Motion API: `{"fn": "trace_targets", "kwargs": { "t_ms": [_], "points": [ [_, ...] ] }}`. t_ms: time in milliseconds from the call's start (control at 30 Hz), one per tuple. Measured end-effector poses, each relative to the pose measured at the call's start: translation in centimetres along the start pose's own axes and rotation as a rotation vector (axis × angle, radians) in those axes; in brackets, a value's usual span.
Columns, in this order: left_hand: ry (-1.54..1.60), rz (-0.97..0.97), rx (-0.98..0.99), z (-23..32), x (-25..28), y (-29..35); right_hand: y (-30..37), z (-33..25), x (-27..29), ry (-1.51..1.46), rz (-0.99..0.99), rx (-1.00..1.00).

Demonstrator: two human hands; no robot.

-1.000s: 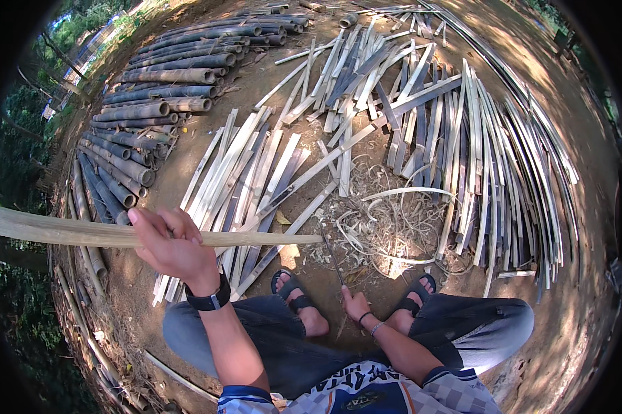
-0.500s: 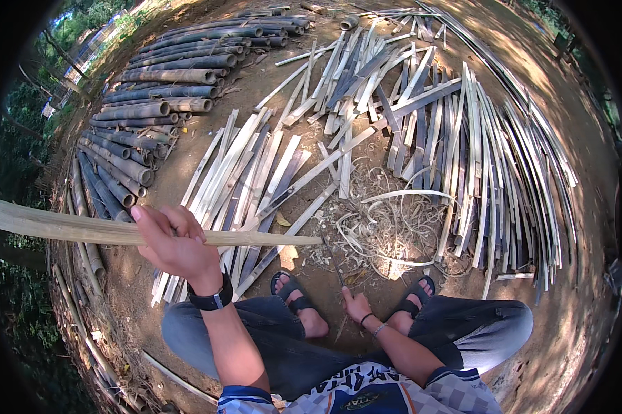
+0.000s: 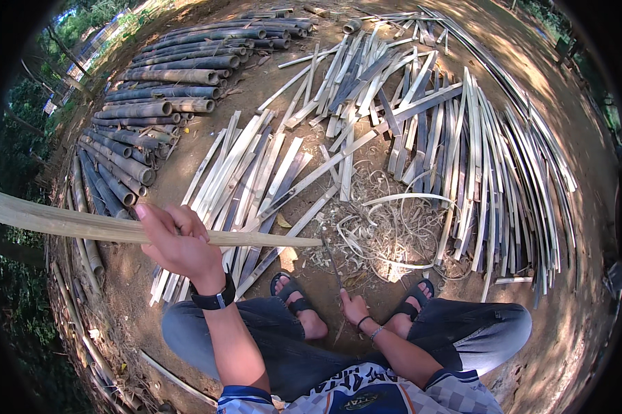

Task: The person holds a strip of bamboo and uses a machete to split it into narrower pieces while sitting on the ground.

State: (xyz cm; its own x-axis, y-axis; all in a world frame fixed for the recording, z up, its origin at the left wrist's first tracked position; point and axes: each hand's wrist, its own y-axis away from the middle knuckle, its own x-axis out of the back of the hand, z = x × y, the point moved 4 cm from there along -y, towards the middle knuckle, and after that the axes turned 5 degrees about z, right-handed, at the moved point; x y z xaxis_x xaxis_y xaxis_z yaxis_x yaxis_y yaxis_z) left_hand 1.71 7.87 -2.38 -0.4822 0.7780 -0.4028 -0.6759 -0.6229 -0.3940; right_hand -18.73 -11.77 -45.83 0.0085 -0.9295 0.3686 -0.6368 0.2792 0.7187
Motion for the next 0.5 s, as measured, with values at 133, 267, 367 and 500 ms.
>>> {"fn": "trace_targets", "kwargs": {
  "t_ms": [133,267,367,500],
  "points": [
    [-0.021,0.041,-0.008,0.1,1.4,-0.2,3.2,-9.2,2.8,-0.314,0.028,0.384],
    [-0.017,0.014,-0.013,-0.1,1.5,-0.3,4.4,-11.7,3.9,-0.507,-0.033,0.51],
    [-0.006,0.016,-0.01,0.0,1.1,0.0,2.4,-5.1,2.1,-0.159,0.07,0.404],
    [0.04,0.001,-0.014,0.1,0.2,-0.2,0.4,-1.2,1.3,0.178,0.141,0.147]
  ]
}}
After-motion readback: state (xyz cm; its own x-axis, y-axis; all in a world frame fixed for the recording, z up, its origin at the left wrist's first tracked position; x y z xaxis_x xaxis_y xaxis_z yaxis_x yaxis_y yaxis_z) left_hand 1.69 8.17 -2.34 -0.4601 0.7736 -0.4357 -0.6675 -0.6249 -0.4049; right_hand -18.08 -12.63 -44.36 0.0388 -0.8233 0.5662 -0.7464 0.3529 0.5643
